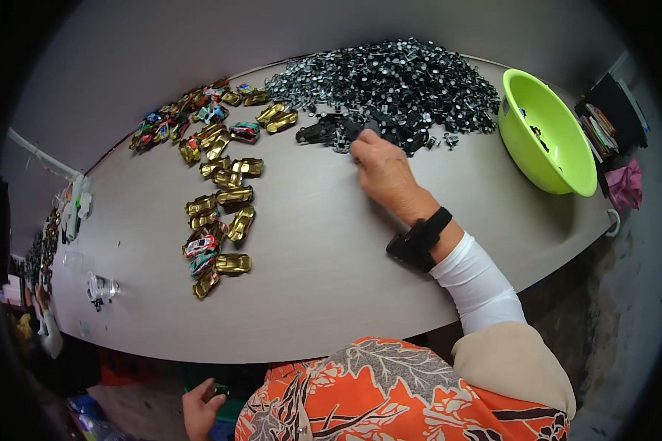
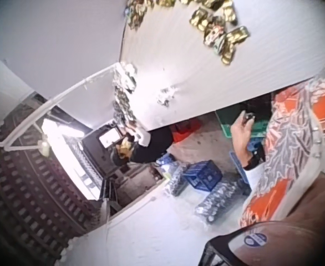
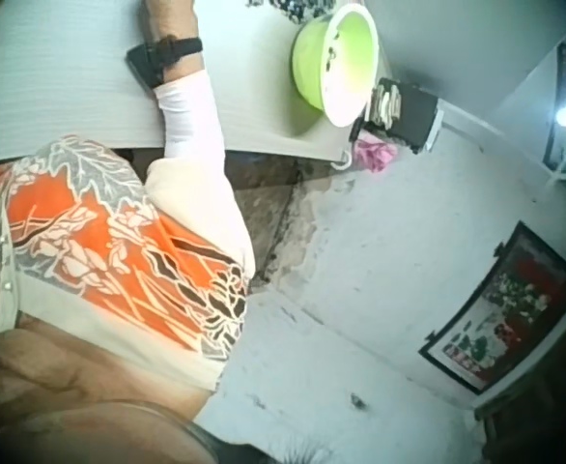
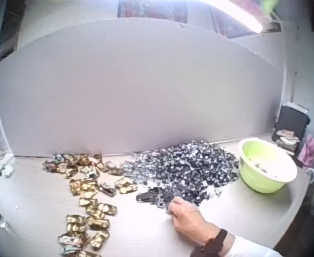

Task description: The person assembles small toy cars by hand, picking up black chassis and gold or colored bodies from a table. They fit the bodies onto the chassis one at a time and place the completed cars back on the table among other parts.

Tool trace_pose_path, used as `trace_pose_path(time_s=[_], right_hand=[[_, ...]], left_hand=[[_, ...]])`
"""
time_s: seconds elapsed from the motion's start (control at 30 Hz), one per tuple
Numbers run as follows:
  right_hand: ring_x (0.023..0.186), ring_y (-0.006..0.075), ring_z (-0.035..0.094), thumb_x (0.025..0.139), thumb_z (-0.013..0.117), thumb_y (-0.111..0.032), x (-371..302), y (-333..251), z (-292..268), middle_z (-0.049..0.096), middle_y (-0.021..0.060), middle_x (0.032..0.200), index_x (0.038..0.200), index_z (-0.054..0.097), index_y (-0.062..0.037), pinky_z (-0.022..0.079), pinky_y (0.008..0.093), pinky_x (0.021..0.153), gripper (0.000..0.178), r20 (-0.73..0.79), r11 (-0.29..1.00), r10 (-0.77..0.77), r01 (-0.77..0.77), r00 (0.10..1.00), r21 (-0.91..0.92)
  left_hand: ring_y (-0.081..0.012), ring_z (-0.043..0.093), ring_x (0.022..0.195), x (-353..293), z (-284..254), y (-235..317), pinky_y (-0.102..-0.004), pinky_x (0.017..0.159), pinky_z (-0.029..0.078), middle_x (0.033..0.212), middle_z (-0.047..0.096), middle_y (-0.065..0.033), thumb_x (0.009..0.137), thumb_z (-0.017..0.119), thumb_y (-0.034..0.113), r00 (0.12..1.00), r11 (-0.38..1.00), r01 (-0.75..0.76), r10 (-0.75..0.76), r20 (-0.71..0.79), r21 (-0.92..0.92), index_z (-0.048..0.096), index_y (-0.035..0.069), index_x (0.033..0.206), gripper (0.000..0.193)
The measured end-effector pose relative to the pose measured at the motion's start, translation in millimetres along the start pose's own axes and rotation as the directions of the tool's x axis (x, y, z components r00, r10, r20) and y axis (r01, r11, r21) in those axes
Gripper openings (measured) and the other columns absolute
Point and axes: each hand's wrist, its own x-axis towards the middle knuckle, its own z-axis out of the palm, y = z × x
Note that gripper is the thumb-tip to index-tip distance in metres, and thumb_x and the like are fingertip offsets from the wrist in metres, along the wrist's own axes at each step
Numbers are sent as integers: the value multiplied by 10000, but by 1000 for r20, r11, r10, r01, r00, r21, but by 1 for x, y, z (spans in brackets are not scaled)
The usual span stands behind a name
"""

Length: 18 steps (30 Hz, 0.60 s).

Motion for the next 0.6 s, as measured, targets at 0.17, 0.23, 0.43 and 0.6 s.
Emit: trace_pose_path(time_s=[0.17,0.23,0.43,0.6], right_hand=[[757,321,566,717,487,51,-9,10,0,533,112,777,750,495,-34,461,421,645,91,-25,974,-15,9,1000,-226],[702,329,573,720,518,32,-9,7,-1,546,128,721,754,507,-31,457,417,607,72,-19,985,-16,12,1000,-172],[565,191,521,705,566,28,-27,-32,-18,538,82,619,737,522,0,423,300,551,61,256,904,106,-200,961,379],[588,68,467,731,569,18,-40,-11,-40,526,11,621,755,540,6,397,225,551,40,128,730,339,-347,932,588]], left_hand=[[-232,656,750,26,-4,44,-311,689,502,839,670,-159,714,639,-13,937,948,-315,317,-148,36,632,-59,903,195],[-301,647,788,51,1,84,-335,722,501,866,659,-173,720,633,-16,854,875,-473,484,-189,105,627,-48,909,193],[-324,530,1030,132,38,159,-430,943,396,941,623,-117,685,582,-80,529,454,-692,848,-34,561,600,12,958,289],[-303,527,904,158,58,165,-485,955,360,768,563,-115,634,535,-98,549,391,-694,831,94,605,592,16,871,270]])
